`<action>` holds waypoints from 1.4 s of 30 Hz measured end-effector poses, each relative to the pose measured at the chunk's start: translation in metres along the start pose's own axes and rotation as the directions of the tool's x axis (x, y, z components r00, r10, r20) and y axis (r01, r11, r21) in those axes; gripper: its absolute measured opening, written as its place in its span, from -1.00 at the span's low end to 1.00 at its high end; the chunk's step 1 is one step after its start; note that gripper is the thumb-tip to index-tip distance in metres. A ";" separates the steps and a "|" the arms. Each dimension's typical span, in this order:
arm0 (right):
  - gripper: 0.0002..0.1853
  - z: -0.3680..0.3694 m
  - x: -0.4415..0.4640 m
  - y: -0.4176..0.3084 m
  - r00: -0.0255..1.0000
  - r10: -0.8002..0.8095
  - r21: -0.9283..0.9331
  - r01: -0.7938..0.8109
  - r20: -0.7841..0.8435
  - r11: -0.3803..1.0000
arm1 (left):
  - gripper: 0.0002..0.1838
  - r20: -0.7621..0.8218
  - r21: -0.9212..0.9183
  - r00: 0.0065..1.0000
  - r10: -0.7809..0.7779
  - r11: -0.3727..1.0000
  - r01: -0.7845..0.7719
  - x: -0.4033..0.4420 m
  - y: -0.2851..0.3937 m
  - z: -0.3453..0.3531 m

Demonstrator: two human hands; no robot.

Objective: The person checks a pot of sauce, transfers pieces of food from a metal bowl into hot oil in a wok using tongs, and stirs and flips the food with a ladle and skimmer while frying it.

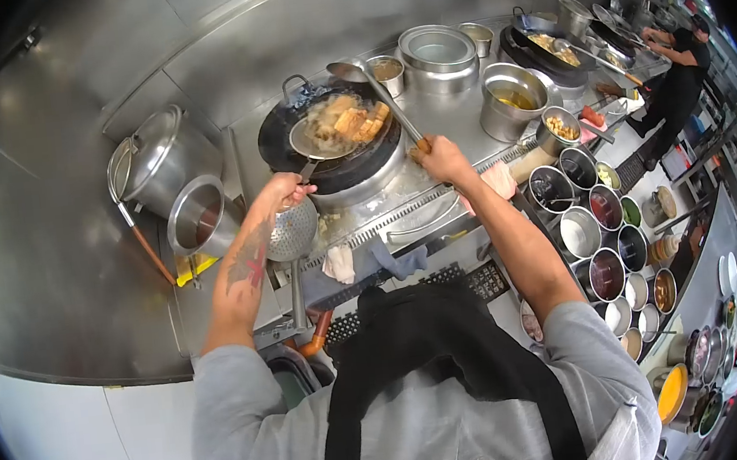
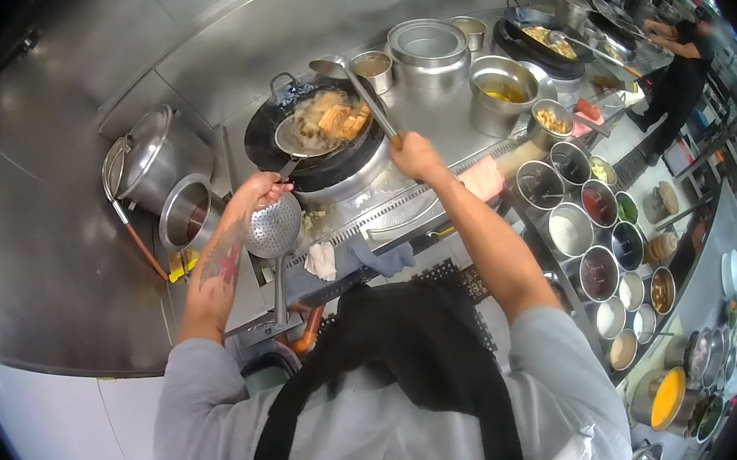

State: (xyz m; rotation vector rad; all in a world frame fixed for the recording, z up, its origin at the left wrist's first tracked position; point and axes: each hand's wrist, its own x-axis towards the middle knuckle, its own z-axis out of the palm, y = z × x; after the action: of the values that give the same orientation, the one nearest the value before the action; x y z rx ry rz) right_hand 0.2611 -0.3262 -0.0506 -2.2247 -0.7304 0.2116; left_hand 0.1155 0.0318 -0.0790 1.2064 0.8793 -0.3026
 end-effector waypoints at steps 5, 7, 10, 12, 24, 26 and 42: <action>-0.65 0.029 -0.075 0.020 0.969 0.025 0.068 -0.008 -0.246 0.998 | -0.76 0.046 0.023 0.997 -0.057 0.998 0.056 -0.051 0.024 -0.005; -0.62 0.050 -0.085 0.023 0.959 0.094 0.134 -0.060 -0.267 0.989 | -0.77 0.095 -0.084 0.990 -0.103 0.990 0.111 -0.039 0.026 0.003; -0.63 0.077 -0.088 0.025 0.966 0.143 0.114 -0.120 -0.217 0.986 | -0.80 0.112 -0.239 0.986 -0.122 0.960 0.146 -0.031 0.023 0.029; -0.61 0.083 -0.074 0.023 0.991 0.062 -0.005 -0.063 -0.116 0.998 | -0.82 0.234 -0.384 0.967 -0.103 0.904 0.189 -0.016 0.019 0.039; -0.70 0.051 0.045 -0.036 0.982 0.188 0.006 -0.188 -0.030 0.982 | -0.57 0.091 -0.505 0.996 0.012 0.862 0.036 -0.042 0.022 0.062; -0.69 0.066 0.056 -0.034 0.963 0.254 0.052 -0.259 0.089 0.964 | -0.58 0.186 -0.574 0.982 -0.016 0.810 0.122 -0.016 0.019 0.046; -0.67 0.050 0.060 -0.038 0.980 0.188 -0.053 -0.185 0.065 0.981 | -0.85 0.176 -0.656 0.976 0.131 0.755 0.016 0.020 -0.001 0.066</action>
State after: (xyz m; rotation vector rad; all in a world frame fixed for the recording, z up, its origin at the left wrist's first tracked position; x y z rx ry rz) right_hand 0.2748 -0.2404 -0.0532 -2.3417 -0.5678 0.3706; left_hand 0.1557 -0.0236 -0.0884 0.5237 0.6701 -0.0497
